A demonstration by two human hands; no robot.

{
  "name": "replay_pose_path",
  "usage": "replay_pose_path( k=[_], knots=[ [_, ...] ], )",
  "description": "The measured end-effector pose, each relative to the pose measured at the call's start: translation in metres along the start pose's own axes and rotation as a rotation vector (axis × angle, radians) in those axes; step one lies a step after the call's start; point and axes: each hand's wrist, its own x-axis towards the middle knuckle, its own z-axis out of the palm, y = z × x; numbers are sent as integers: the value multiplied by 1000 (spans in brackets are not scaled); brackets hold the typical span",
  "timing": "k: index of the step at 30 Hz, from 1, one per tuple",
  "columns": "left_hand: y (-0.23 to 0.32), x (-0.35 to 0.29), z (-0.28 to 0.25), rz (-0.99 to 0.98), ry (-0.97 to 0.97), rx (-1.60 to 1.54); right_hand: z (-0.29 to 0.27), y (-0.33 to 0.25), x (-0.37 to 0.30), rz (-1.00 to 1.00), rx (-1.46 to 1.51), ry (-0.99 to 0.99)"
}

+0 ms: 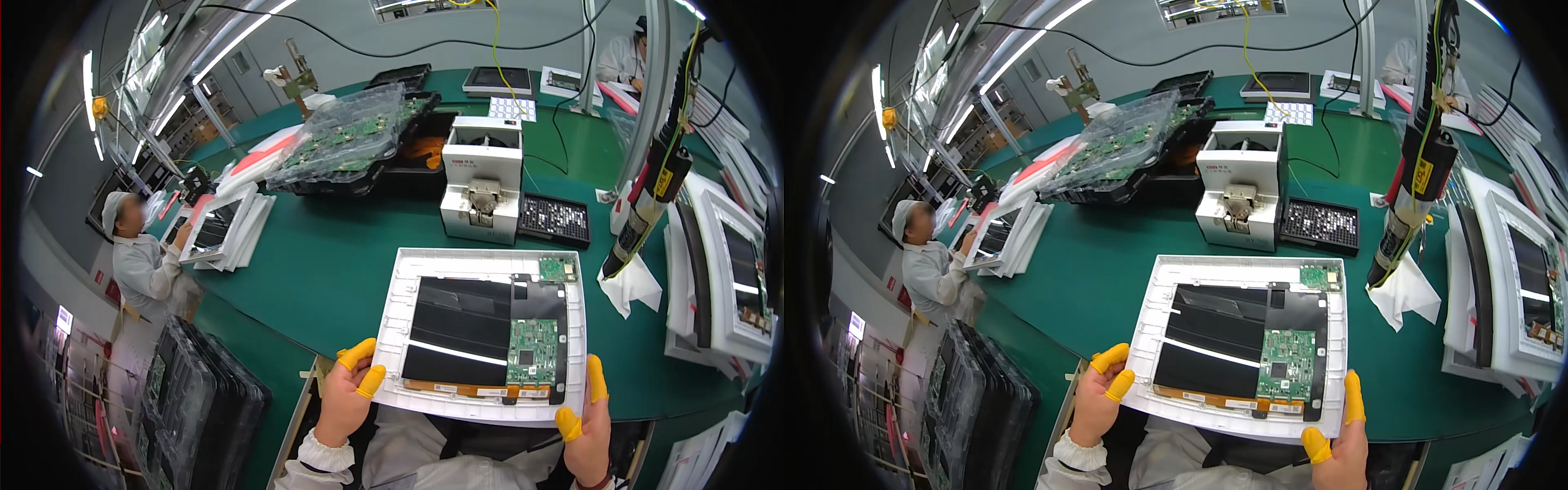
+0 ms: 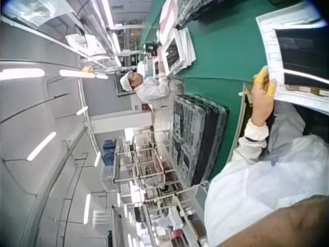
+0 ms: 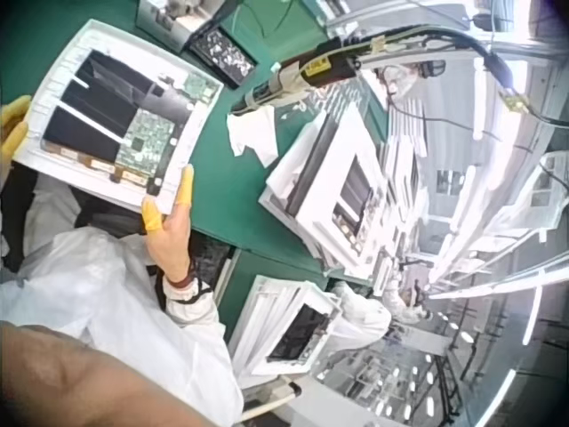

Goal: Assembling a circuit board and connecting ribbon cables into a white electronic device housing.

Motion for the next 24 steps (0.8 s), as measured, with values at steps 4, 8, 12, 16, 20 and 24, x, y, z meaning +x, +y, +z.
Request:
replay_pose_path(
  k=[4,8,12,16,20,24],
  knots=[
    [11,5,-5,-28,39,143,16,-14,13,-263,-295,338],
    [52,15,-8,177,98,677,-12,18,13,-135,-60,225],
    [112,58,24,442,40,812,-48,0,20,-245,-440,244],
    [146,155,52,601,42,827,-53,12,19,-197,-415,265],
    [149,266,75,627,40,1022,-42,13,21,-269,-414,299],
    [128,337,94,489,-22,1194,-43,13,23,-325,-465,313]
  ],
)
